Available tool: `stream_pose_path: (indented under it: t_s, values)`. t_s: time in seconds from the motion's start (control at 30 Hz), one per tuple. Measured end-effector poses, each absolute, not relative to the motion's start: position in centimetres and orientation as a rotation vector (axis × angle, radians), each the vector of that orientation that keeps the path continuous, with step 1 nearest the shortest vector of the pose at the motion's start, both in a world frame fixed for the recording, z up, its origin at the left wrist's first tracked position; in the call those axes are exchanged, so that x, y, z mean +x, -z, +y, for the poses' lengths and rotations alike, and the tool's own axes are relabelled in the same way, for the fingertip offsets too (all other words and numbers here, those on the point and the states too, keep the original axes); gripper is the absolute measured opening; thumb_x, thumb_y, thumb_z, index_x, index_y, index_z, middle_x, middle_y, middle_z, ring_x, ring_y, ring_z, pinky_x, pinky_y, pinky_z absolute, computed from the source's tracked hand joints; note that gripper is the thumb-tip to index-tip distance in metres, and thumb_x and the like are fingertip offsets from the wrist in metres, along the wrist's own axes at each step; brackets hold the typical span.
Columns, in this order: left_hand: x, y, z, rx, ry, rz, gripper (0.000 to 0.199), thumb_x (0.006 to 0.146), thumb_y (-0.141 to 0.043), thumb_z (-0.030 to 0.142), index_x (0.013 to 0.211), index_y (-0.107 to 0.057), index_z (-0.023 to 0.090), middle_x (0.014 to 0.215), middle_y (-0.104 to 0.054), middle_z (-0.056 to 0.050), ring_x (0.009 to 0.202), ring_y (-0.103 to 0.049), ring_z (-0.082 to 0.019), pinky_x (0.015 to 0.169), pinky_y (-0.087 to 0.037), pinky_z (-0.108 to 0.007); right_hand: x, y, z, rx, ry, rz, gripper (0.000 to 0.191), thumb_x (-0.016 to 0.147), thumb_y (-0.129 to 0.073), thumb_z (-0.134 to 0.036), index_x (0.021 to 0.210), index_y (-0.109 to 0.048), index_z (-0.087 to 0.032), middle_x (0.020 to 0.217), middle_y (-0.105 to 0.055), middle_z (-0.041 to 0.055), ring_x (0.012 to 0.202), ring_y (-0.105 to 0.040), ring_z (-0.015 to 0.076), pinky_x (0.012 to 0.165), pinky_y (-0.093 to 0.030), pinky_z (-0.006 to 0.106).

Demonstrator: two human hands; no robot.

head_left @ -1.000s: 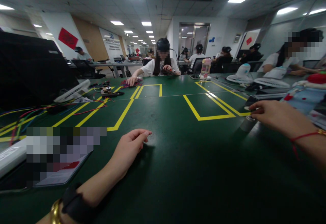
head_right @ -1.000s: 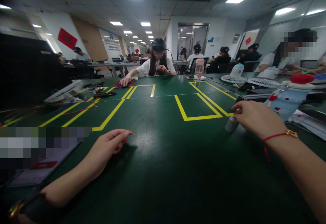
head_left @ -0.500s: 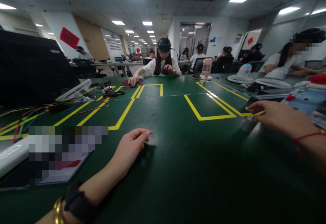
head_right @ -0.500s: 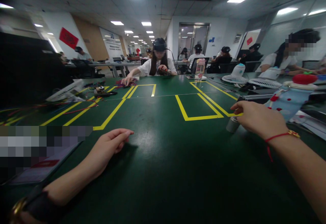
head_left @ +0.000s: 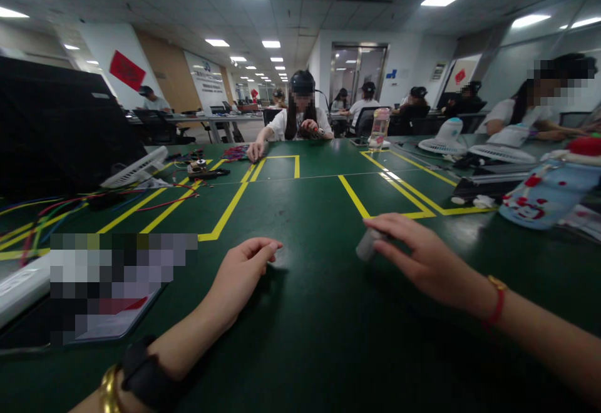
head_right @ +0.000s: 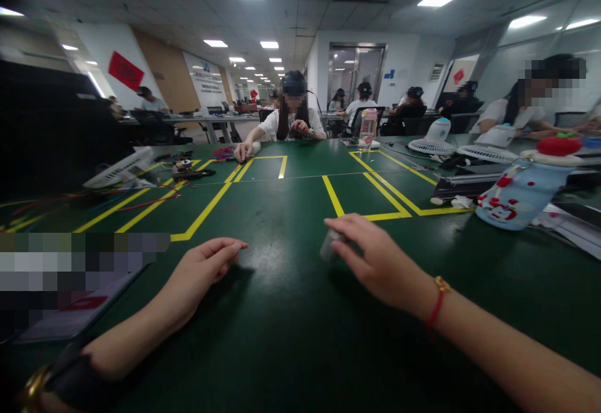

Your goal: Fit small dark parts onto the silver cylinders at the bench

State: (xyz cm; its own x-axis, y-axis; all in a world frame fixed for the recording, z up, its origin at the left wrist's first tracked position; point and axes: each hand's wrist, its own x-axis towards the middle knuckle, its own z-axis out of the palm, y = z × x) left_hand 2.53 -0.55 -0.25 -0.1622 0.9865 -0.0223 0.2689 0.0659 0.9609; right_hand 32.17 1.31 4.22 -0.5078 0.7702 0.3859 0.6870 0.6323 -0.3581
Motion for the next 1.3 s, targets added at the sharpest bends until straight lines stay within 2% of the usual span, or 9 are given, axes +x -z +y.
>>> stream_pose_path:
  t_s: [0.2, 0.37, 0.43, 0.6, 0.73, 0.87, 0.97, 1.1, 1.3]
  values:
    - [2.6, -0.1, -0.6, 1.353, -1.113, 1.584, 0.033, 0.076, -0.057, 0.046, 0.091, -0.068, 0.019, 0.07, -0.057, 0.001, 0.056, -0.045, -0.011, 0.051, -0.033, -0.022, 26.6, -2.0, -2.7, -0.85, -0.515, -2.458, 0.046, 0.089, -0.039, -0.019, 0.134, -0.039, -0.026, 0.129, -0.047, 0.0066, 0.115, -0.046, 0.0142, 0.1, -0.04, 0.033]
    - [4.5, -1.5, -1.9, 1.679, -1.023, 1.403, 0.032, 0.081, -0.052, 0.042, 0.104, -0.066, 0.026, 0.091, -0.063, -0.003, 0.076, -0.055, -0.017, 0.066, -0.042, -0.027, 27.1, 0.2, -2.4, -0.988, -0.734, -2.225, 0.071, 0.081, -0.056, -0.027, 0.141, -0.018, -0.023, 0.127, -0.049, 0.0098, 0.111, -0.051, 0.0169, 0.098, -0.041, 0.038]
    - [5.8, -2.2, -2.7, 1.826, -0.958, 1.277, 0.03, 0.083, -0.05, 0.04, 0.106, -0.065, 0.029, 0.104, -0.061, -0.005, 0.086, -0.055, -0.019, 0.07, -0.044, -0.029, 27.2, 0.5, -2.2, -1.02, -0.816, -2.184, 0.067, 0.079, -0.058, -0.029, 0.137, -0.025, -0.023, 0.121, -0.054, 0.0094, 0.107, -0.054, 0.0174, 0.094, -0.044, 0.038]
    - [8.0, -2.9, -3.1, 1.965, -0.988, 1.287, 0.021, 0.081, -0.055, 0.038, 0.092, -0.072, 0.03, 0.102, -0.058, -0.005, 0.092, -0.054, -0.021, 0.072, -0.044, -0.031, 26.7, 0.0, -2.0, -1.015, -0.847, -2.148, 0.048, 0.079, -0.058, -0.026, 0.124, -0.042, -0.022, 0.117, -0.055, 0.0077, 0.101, -0.055, 0.0159, 0.089, -0.045, 0.034]
    - [8.2, -2.9, -2.8, 1.892, -1.015, 1.333, 0.019, 0.08, -0.057, 0.038, 0.083, -0.072, 0.027, 0.096, -0.057, -0.004, 0.085, -0.054, -0.019, 0.068, -0.042, -0.029, 26.5, -0.6, -2.1, -0.996, -0.855, -2.181, 0.042, 0.078, -0.059, -0.024, 0.119, -0.048, -0.022, 0.114, -0.057, 0.0049, 0.1, -0.055, 0.014, 0.088, -0.045, 0.031]
    - [7.8, -3.2, -2.9, 1.845, -1.106, 1.377, 0.021, 0.081, -0.056, 0.041, 0.083, -0.071, 0.026, 0.09, -0.057, -0.003, 0.077, -0.053, -0.017, 0.064, -0.04, -0.028, 26.5, -0.7, -2.3, -1.011, -0.803, -2.202, 0.041, 0.078, -0.057, -0.023, 0.118, -0.05, -0.023, 0.113, -0.058, 0.0043, 0.099, -0.055, 0.0145, 0.088, -0.044, 0.032]
    - [7.2, -2.9, -3.1, 1.825, -1.132, 1.425, 0.021, 0.081, -0.057, 0.041, 0.086, -0.071, 0.027, 0.091, -0.057, -0.002, 0.079, -0.054, -0.018, 0.068, -0.04, -0.029, 26.6, -0.4, -2.4, -1.066, -0.676, -2.155, 0.039, 0.075, -0.056, -0.02, 0.114, -0.051, -0.021, 0.11, -0.058, 0.0053, 0.097, -0.054, 0.0156, 0.087, -0.044, 0.033]
    - [6.5, -1.2, -3.0, 1.969, -0.909, 1.445, 0.016, 0.078, -0.062, 0.041, 0.082, -0.073, 0.031, 0.091, -0.057, -0.003, 0.09, -0.053, -0.021, 0.08, -0.039, -0.035, 26.9, -0.1, -2.2, -1.095, -0.616, -2.125, 0.035, 0.073, -0.056, -0.02, 0.108, -0.051, -0.021, 0.105, -0.057, 0.0048, 0.094, -0.053, 0.0152, 0.084, -0.044, 0.031]
    - [7.1, 0.2, -3.2, 2.206, -0.708, 1.512, 0.012, 0.078, -0.063, 0.037, 0.084, -0.073, 0.038, 0.101, -0.058, -0.001, 0.097, -0.05, -0.024, 0.083, -0.038, -0.04, 26.7, -0.2, -2.4, -1.096, -0.67, -2.158, 0.032, 0.073, -0.057, -0.02, 0.105, -0.051, -0.021, 0.103, -0.057, 0.002, 0.091, -0.053, 0.0123, 0.082, -0.043, 0.027]
